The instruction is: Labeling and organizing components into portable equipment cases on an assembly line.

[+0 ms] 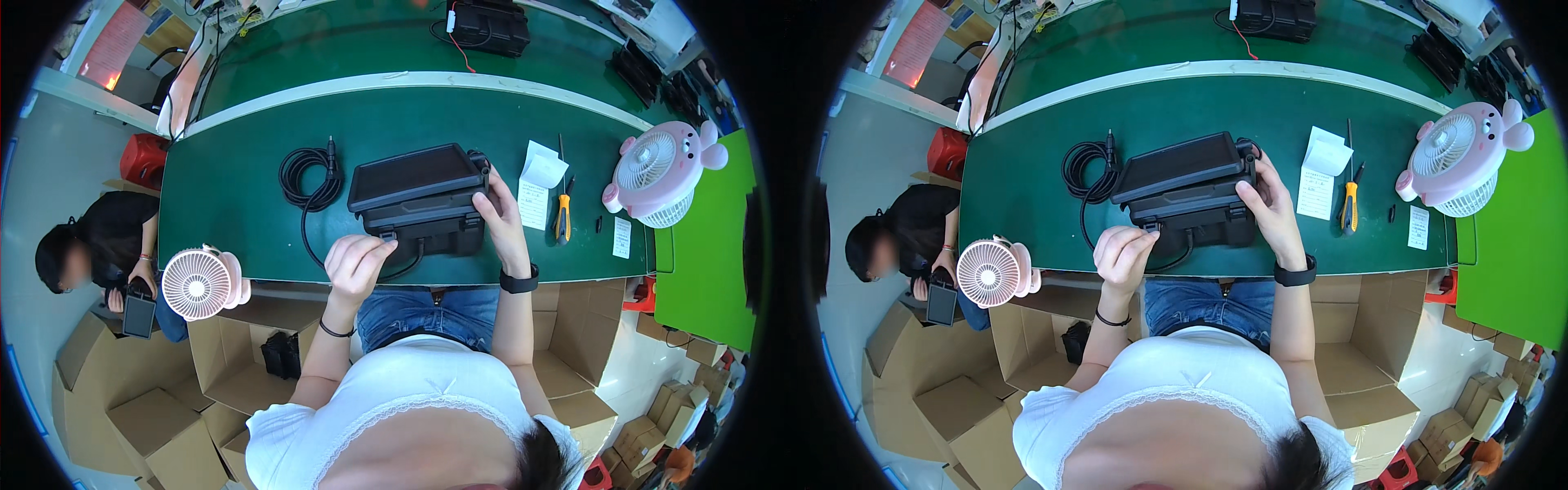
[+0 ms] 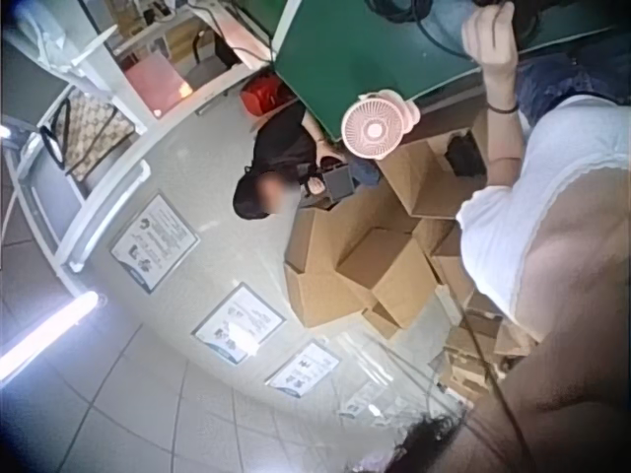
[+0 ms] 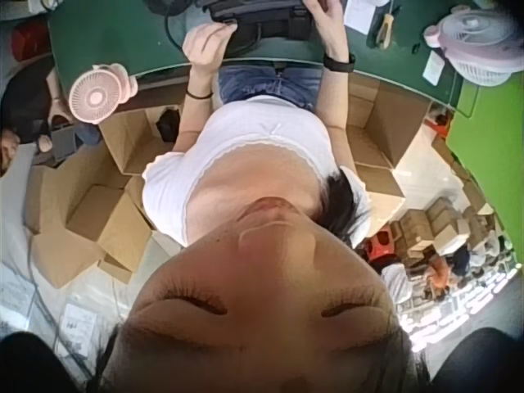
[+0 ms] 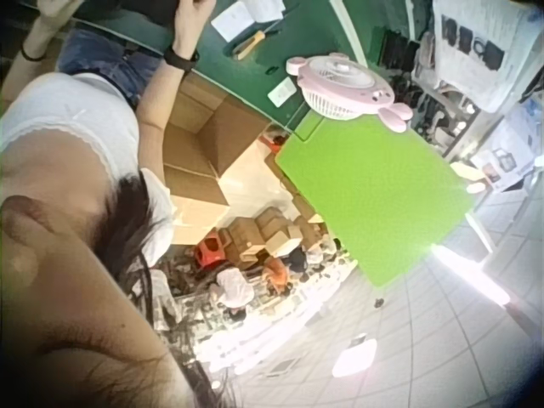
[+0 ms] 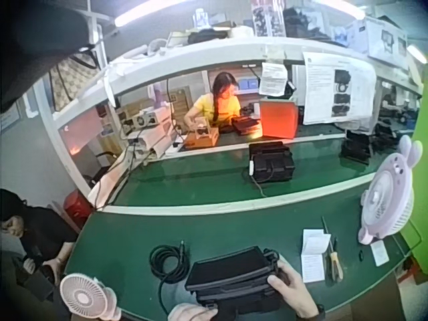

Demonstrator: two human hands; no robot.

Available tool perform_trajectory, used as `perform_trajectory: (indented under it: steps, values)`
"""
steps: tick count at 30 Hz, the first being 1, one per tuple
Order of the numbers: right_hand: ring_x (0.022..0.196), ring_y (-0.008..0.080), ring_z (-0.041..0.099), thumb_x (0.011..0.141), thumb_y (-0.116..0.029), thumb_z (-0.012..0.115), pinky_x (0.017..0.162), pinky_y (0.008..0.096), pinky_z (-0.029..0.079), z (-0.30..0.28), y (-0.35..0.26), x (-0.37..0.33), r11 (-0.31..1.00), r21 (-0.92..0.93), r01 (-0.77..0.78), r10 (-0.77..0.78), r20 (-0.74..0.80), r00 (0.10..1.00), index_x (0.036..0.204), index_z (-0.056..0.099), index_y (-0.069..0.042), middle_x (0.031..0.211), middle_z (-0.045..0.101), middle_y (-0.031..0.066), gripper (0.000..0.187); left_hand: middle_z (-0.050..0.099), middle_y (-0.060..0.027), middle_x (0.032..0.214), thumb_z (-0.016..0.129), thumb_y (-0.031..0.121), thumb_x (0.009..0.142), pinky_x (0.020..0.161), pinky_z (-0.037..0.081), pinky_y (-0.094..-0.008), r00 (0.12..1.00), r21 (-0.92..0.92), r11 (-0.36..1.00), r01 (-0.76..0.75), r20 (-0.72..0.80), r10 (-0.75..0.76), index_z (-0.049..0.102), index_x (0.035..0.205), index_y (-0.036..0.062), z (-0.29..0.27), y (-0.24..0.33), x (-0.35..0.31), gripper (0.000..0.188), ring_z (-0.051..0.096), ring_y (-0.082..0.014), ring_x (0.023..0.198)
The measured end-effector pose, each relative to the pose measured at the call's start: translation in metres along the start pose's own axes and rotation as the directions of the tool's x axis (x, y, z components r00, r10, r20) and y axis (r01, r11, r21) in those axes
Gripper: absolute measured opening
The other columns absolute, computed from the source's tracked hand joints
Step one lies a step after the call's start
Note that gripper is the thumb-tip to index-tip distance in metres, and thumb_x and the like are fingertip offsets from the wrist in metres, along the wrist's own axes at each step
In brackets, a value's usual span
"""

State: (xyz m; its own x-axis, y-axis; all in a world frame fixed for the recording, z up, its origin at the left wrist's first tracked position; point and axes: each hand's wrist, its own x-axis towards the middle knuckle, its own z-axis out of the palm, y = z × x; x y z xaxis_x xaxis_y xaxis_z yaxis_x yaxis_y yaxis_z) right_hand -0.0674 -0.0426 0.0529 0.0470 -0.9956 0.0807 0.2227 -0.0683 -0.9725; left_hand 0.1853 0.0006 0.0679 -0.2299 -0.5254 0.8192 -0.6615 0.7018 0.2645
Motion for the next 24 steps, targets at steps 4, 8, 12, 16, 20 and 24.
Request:
perform_trajectory:
  steps: [4, 8, 12, 16, 20, 24]
  values:
    - [0.135, 0.0222, 0.043, 0.094, -0.017, 0.065, 0.113, 0.0336, 0.032, 0.001, 0.0, -0.003, 1.0, 0.014, 0.004, -0.004, -0.02, 1.0, 0.131, 0.054, 0.0, 0.157, 0.03, 0.0135, 0.042, 0.061, -0.0078, 0.085, 0.086, 0.001, 0.06, 0.062, 0.051, -0.034, 0.986, 0.019, 0.987, 0.161, -0.051, -0.16, 0.065, 0.087, 0.0056, 0.004, -0.004, -0.014, 0.034, 0.061, -0.0242, 0.073]
    - [0.135, 0.0222, 0.043, 0.094, -0.018, 0.065, 0.113, 0.0338, 0.032, 0.0, 0.003, -0.004, 1.0, -0.006, 0.004, -0.004, -0.025, 1.0, 0.132, 0.054, 0.0, 0.157, 0.031, 0.0132, 0.043, 0.06, -0.0087, 0.083, 0.089, 0.005, 0.062, 0.062, 0.049, -0.0332, 0.951, -0.084, 0.954, 0.288, -0.091, -0.295, 0.058, 0.092, 0.0045, 0.003, -0.002, -0.009, 0.043, 0.061, -0.0252, 0.072]
    - [0.133, 0.0222, 0.044, 0.094, -0.019, 0.065, 0.112, 0.0339, 0.032, 0.002, 0.001, -0.001, 1.0, -0.017, 0.018, -0.019, -0.028, 0.999, 0.132, 0.055, 0.0, 0.156, 0.032, 0.013, 0.043, 0.062, -0.0083, 0.077, 0.088, 0.003, 0.068, 0.06, 0.05, -0.0281, 0.877, -0.288, 0.858, 0.424, -0.105, -0.469, 0.056, 0.091, 0.004, 0.006, 0.001, -0.01, 0.04, 0.063, -0.0193, 0.067]
    - [0.133, 0.0221, 0.045, 0.094, -0.019, 0.065, 0.112, 0.0334, 0.032, 0.001, 0.002, 0.002, 1.0, -0.015, 0.01, -0.011, -0.03, 0.999, 0.13, 0.056, 0.0, 0.156, 0.033, 0.0135, 0.042, 0.066, -0.0087, 0.078, 0.083, 0.0, 0.074, 0.06, 0.051, -0.0264, 0.859, -0.182, 0.848, 0.497, -0.032, -0.511, 0.06, 0.098, 0.0002, 0.006, 0.01, -0.002, 0.033, 0.064, -0.0169, 0.065]
    - [0.133, 0.0217, 0.045, 0.095, -0.018, 0.064, 0.111, 0.033, 0.032, 0.0, 0.004, 0.002, 0.999, -0.035, 0.038, -0.039, -0.027, 0.999, 0.13, 0.056, 0.001, 0.156, 0.033, 0.0137, 0.041, 0.067, -0.0092, 0.079, 0.082, 0.0, 0.076, 0.06, 0.052, -0.0265, 0.831, -0.223, 0.808, 0.544, 0.01, -0.557, 0.061, 0.103, 0.0, 0.004, 0.014, -0.002, 0.033, 0.065, -0.0169, 0.067]
    - [0.134, 0.0221, 0.044, 0.094, -0.017, 0.064, 0.112, 0.0334, 0.032, 0.001, 0.004, 0.001, 1.0, -0.009, 0.022, -0.023, -0.026, 0.999, 0.131, 0.055, 0.002, 0.156, 0.033, 0.0142, 0.042, 0.068, -0.0088, 0.081, 0.08, 0.0, 0.077, 0.06, 0.051, -0.027, 0.829, -0.194, 0.812, 0.551, 0.015, -0.559, 0.063, 0.103, 0.0016, 0.002, 0.018, 0.0, 0.032, 0.065, -0.0178, 0.071]
